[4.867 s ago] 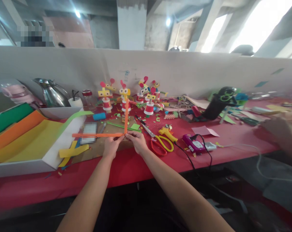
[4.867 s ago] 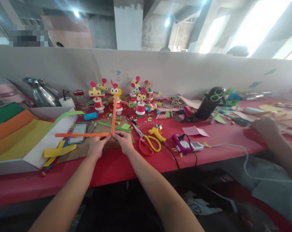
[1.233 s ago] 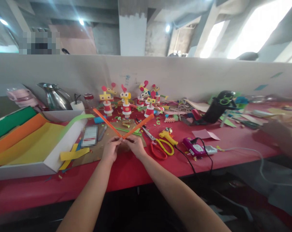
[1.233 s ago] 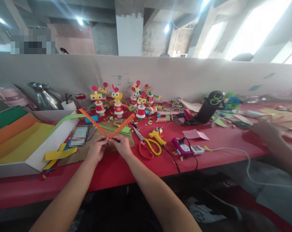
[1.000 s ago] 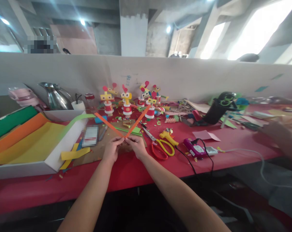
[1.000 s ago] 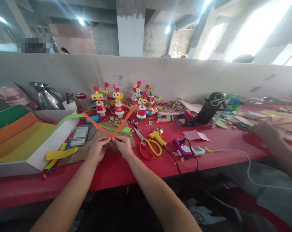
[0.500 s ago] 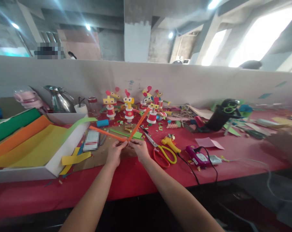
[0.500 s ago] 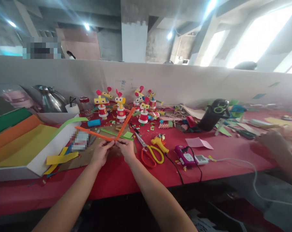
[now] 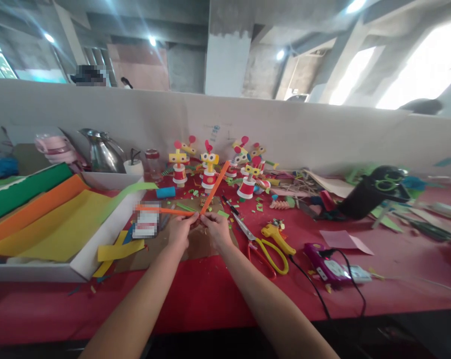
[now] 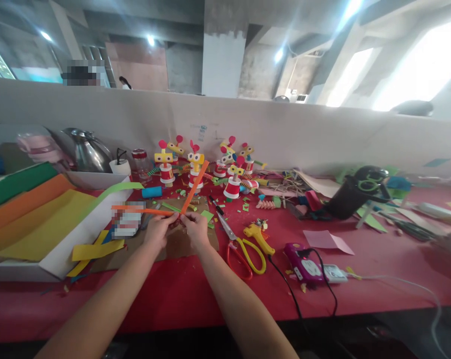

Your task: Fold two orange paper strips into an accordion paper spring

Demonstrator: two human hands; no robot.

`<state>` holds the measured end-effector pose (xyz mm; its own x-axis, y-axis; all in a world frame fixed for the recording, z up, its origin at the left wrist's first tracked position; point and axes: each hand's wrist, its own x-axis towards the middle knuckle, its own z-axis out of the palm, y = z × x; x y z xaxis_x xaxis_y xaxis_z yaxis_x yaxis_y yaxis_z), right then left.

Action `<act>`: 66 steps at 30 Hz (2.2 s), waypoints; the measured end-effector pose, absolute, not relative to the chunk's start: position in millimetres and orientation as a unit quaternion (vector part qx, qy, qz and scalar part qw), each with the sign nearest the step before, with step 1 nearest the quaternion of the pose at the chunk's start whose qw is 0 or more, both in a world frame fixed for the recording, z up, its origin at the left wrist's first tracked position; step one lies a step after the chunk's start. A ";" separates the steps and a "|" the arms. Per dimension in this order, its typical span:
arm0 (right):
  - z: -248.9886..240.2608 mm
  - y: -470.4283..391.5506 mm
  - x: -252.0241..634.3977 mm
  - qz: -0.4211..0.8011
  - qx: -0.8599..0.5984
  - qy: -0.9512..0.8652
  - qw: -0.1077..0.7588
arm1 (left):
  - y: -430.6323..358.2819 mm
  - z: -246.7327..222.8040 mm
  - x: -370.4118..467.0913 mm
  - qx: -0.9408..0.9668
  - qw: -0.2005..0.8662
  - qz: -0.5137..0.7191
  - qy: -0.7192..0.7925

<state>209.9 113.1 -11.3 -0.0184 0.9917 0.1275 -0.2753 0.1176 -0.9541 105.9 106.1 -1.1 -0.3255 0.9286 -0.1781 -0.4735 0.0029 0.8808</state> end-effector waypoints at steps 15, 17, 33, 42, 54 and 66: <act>-7.2 111.7 225.0 0.425 -0.445 -0.573 0.541 | 95.1 -3.0 110.7 0.259 0.548 0.664 0.439; -4.7 109.9 229.1 0.427 -0.430 -0.585 0.539 | 91.7 -2.4 114.5 0.281 0.551 0.652 0.439; -4.5 108.3 229.5 0.502 -0.392 -0.550 0.539 | 82.2 2.5 111.0 0.486 0.417 0.530 0.555; -10.9 97.3 220.9 0.495 -0.388 -0.549 0.550 | 81.4 4.0 78.2 0.775 0.118 0.403 0.473; -12.1 88.4 218.3 0.547 -0.417 -0.468 0.555 | 87.6 -18.5 69.3 0.833 -0.006 0.369 0.413; -7.3 95.4 219.0 0.523 -0.399 -0.493 0.569 | 80.0 -1.5 94.2 0.613 0.302 0.529 0.503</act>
<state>219.0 95.4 -7.3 -0.0341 0.9891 0.1431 -0.2010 0.1335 -0.9705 94.2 80.0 -1.5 -0.0654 0.9363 0.3452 0.2969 -0.3120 0.9025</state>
